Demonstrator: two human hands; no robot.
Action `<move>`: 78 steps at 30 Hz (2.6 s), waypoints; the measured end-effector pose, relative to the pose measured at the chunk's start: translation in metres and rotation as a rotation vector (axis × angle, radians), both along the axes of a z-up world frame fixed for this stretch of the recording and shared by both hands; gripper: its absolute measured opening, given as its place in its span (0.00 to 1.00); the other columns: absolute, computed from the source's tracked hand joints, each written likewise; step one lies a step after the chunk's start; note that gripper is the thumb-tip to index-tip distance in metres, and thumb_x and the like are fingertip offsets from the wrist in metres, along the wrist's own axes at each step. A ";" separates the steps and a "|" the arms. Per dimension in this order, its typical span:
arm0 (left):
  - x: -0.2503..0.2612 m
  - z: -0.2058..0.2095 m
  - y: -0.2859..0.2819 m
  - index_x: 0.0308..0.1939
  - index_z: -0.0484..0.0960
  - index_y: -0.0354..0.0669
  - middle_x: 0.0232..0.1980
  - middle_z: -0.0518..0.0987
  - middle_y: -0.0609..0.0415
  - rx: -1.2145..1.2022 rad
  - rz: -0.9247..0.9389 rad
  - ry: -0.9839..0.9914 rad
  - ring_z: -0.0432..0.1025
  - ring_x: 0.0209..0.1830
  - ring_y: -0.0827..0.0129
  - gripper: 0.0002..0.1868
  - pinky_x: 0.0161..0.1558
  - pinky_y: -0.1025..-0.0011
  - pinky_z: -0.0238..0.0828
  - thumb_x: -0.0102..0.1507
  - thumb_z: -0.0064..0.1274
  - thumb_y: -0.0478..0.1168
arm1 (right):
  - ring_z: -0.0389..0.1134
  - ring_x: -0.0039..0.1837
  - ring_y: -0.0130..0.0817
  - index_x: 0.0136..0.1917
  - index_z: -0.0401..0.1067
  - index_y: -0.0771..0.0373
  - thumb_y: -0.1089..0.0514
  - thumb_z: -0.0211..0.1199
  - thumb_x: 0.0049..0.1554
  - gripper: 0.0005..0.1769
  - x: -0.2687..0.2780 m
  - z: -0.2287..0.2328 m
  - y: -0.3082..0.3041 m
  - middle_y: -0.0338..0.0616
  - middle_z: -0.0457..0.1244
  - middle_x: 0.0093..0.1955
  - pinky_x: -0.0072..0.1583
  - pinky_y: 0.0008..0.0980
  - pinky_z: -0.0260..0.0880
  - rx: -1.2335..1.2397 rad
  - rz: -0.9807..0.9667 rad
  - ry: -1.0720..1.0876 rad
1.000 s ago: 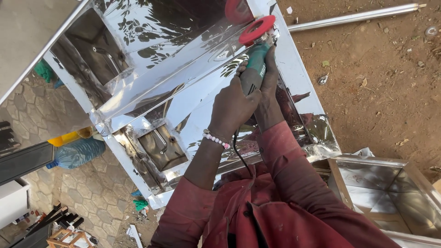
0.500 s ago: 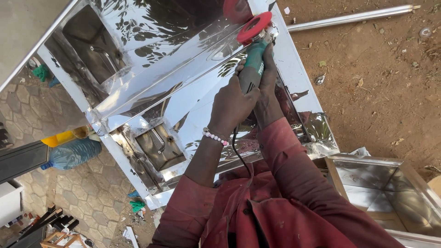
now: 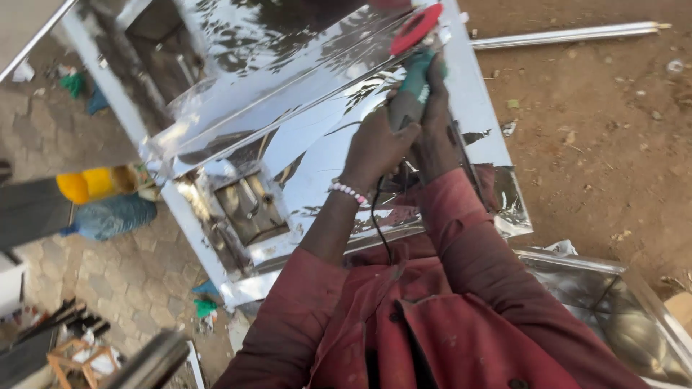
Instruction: The person uses an angle grinder with a polishing pad to polish the surface of a stainless steel kitchen sink. They move the tool across the sink's exterior and interior surfaces, then briefly wipe the interior with their hand before resuming polishing.
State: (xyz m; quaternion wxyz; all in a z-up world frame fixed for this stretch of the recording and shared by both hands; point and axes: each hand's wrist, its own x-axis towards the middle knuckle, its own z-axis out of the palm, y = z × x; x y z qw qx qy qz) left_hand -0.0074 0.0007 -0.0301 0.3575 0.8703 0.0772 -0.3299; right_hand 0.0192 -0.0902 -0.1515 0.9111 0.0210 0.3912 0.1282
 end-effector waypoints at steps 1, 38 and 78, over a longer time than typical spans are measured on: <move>-0.011 -0.001 0.001 0.54 0.73 0.25 0.37 0.82 0.32 0.016 0.032 0.000 0.80 0.22 0.50 0.35 0.41 0.40 0.78 0.59 0.48 0.57 | 0.71 0.37 0.51 0.47 0.66 0.73 0.42 0.73 0.47 0.33 -0.012 0.019 -0.004 0.57 0.65 0.37 0.45 0.47 0.76 0.016 0.032 0.000; -0.380 -0.084 0.206 0.60 0.69 0.34 0.42 0.76 0.43 -0.963 0.944 0.239 0.77 0.40 0.57 0.34 0.43 0.58 0.79 0.58 0.61 0.52 | 0.73 0.36 0.33 0.49 0.69 0.60 0.48 0.78 0.51 0.23 -0.280 0.039 0.263 0.43 0.66 0.34 0.41 0.34 0.77 -1.163 1.362 -0.420; -0.361 -0.038 0.316 0.54 0.77 0.28 0.47 0.79 0.32 -0.984 0.893 0.240 0.77 0.52 0.41 0.38 0.53 0.50 0.75 0.52 0.62 0.57 | 0.73 0.45 0.33 0.54 0.66 0.58 0.45 0.78 0.54 0.27 -0.285 0.050 0.313 0.40 0.66 0.42 0.51 0.36 0.73 -1.530 1.439 -0.465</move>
